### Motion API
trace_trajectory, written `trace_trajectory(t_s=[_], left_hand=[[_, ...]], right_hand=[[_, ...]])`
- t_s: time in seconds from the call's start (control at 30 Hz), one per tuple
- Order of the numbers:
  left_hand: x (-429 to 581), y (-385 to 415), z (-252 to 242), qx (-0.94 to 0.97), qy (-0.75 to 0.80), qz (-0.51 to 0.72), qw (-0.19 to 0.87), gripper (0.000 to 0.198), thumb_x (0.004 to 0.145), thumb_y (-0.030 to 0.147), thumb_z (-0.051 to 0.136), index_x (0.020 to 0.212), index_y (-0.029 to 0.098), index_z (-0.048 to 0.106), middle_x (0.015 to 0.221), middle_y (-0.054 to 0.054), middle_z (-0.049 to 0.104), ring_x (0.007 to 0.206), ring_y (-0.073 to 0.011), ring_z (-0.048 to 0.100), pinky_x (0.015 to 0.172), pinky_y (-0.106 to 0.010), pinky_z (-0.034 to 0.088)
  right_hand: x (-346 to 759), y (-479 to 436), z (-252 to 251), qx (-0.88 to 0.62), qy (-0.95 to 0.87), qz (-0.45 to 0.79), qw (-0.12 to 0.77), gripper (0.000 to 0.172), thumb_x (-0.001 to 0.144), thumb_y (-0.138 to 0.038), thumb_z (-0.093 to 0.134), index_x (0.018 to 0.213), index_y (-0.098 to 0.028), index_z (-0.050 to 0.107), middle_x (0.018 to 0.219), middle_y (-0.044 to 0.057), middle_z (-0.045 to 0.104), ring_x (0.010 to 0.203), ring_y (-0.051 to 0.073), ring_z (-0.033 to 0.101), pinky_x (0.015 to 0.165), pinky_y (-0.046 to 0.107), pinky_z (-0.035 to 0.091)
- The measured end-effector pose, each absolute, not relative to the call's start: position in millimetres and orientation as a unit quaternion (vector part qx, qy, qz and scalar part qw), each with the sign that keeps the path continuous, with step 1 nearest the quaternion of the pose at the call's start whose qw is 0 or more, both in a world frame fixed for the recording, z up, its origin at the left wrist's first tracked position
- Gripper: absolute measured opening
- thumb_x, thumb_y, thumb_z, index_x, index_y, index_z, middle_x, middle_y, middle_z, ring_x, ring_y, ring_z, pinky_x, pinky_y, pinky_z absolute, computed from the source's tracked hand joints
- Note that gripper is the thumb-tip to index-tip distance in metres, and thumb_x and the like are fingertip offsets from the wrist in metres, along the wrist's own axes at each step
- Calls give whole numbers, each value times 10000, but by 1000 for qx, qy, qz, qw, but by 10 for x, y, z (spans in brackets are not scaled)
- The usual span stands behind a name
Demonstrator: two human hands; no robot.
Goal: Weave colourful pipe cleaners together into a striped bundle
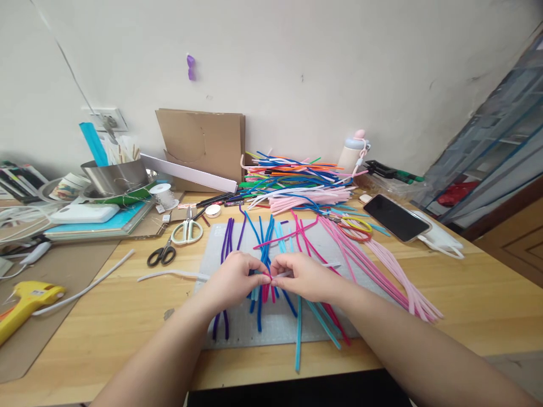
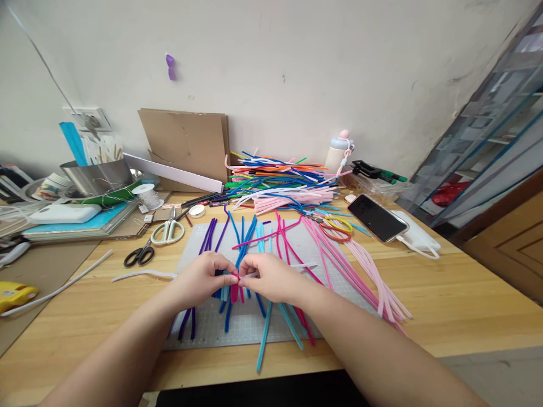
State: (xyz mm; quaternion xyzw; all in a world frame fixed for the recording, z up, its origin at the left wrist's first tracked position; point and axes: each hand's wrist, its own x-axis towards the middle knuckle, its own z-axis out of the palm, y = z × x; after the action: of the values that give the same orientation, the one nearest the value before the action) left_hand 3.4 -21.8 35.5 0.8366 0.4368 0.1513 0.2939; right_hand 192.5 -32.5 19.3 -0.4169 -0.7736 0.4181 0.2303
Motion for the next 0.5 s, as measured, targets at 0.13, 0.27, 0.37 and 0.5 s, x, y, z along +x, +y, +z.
trace_trajectory(t_s=[0.13, 0.27, 0.37, 0.5], left_hand=[[33, -218, 348, 826, 443, 143, 319, 158, 762, 278, 570, 751, 188, 699, 693, 13, 671, 666, -130, 578, 637, -223, 385], [31, -219, 340, 814, 457, 132, 333, 177, 760, 289, 551, 733, 180, 688, 659, 20, 647, 629, -124, 549, 589, -215, 370], [30, -216, 338, 808, 463, 134, 337, 183, 754, 295, 548, 723, 175, 683, 639, 24, 628, 611, -118, 527, 578, -211, 362], [26, -219, 336, 797, 473, 126, 353, 194, 750, 304, 540, 745, 178, 687, 641, 26, 620, 609, -120, 517, 569, -210, 358]], right_hand=[[1924, -370, 260, -420, -833, 285, 221, 51, 791, -221, 567, 808, -182, 594, 762, 3, 618, 714, 135, 548, 634, 240, 376], [1938, -393, 294, -412, -860, 222, 205, 57, 802, -201, 560, 831, -184, 606, 795, 12, 637, 745, 142, 556, 647, 240, 366], [1934, -400, 297, -419, -860, 211, 202, 64, 808, -201, 549, 844, -187, 599, 806, 9, 642, 746, 139, 562, 634, 232, 357], [1914, -409, 296, -418, -873, 164, 189, 55, 800, -177, 528, 804, -186, 582, 748, 2, 620, 691, 133, 544, 598, 235, 326]])
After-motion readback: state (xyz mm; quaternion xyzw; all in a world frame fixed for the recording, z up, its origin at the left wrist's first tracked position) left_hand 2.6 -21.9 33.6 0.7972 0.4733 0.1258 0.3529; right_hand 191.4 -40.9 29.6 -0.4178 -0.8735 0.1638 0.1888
